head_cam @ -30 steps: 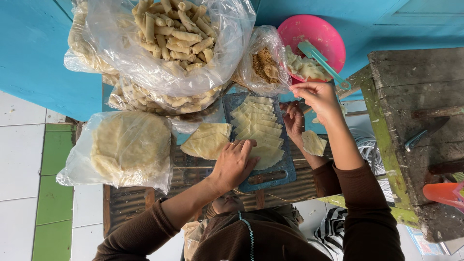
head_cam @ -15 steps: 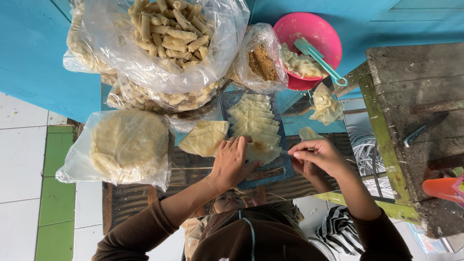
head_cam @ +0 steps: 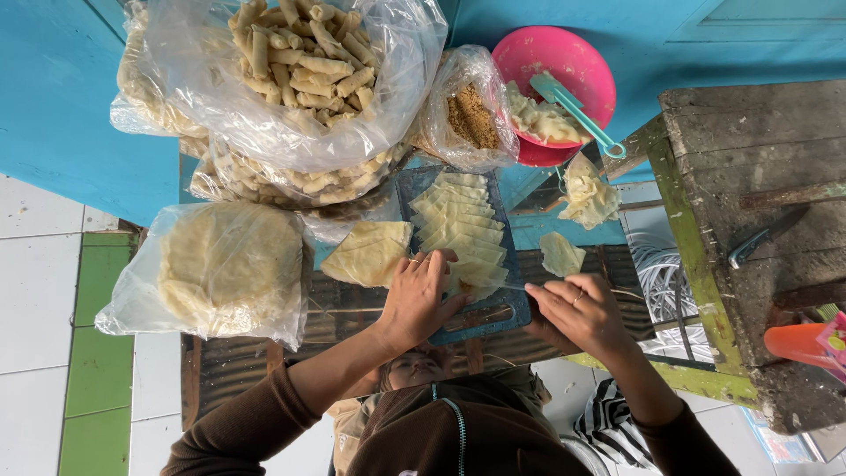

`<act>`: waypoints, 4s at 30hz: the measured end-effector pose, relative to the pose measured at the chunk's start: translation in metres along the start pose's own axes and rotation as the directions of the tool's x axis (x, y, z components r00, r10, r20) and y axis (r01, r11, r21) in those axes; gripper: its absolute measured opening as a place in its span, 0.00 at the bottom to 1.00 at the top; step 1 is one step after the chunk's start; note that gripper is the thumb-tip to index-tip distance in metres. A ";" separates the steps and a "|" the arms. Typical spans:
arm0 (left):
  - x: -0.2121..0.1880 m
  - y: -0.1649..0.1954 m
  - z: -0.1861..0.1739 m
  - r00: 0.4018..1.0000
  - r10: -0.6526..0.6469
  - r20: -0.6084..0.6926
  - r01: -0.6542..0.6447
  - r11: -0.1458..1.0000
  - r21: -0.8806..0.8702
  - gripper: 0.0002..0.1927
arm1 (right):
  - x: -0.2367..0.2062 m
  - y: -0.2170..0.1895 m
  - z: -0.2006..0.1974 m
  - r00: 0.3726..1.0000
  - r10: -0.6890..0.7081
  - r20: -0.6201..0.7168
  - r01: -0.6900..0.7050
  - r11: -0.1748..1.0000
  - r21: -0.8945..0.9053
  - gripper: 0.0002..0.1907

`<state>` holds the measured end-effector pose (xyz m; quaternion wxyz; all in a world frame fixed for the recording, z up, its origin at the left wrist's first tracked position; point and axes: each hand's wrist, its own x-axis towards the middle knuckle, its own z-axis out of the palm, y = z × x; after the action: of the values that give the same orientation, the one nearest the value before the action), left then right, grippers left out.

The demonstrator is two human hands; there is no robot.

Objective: The person tears thin dough wrapper sheets one at a time from a large round dough block and arranges the torn pieces in a fan-like stack on a cutting board. They then sprinkle a brown granular topping from a small bag over the arranged dough pieces.

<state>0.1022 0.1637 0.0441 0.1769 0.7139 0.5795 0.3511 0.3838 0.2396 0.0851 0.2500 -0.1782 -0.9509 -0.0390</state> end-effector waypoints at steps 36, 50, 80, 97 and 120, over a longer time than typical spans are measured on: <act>-0.009 -0.006 0.010 0.997 0.081 0.014 -0.077 0.976 -0.202 0.27 | 0.058 -0.005 0.041 0.881 0.426 0.208 -0.470 0.840 0.272 0.09; -0.014 0.009 0.004 0.970 0.241 -0.013 -0.241 0.971 0.010 0.28 | 0.038 -0.011 0.048 0.773 0.537 0.339 -0.628 0.725 0.284 0.10; 0.006 -0.006 -0.019 0.992 0.040 0.124 -0.023 0.991 -0.134 0.09 | 0.040 -0.052 0.048 0.897 0.401 0.186 -0.440 0.765 0.470 0.14; 0.000 -0.007 -0.012 0.965 0.246 0.093 -0.261 0.939 0.223 0.07 | 0.038 -0.055 0.048 0.848 0.479 0.227 -0.524 0.690 0.500 0.14; 0.002 -0.006 0.005 0.987 0.158 -0.033 -0.154 0.983 0.102 0.06 | 0.059 -0.029 0.061 0.890 0.371 0.264 -0.451 0.799 0.397 0.09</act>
<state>0.1010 0.1676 0.0371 0.1012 0.7578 0.5420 0.3489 0.2973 0.2414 0.0610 0.2030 -0.3210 -0.8900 0.2522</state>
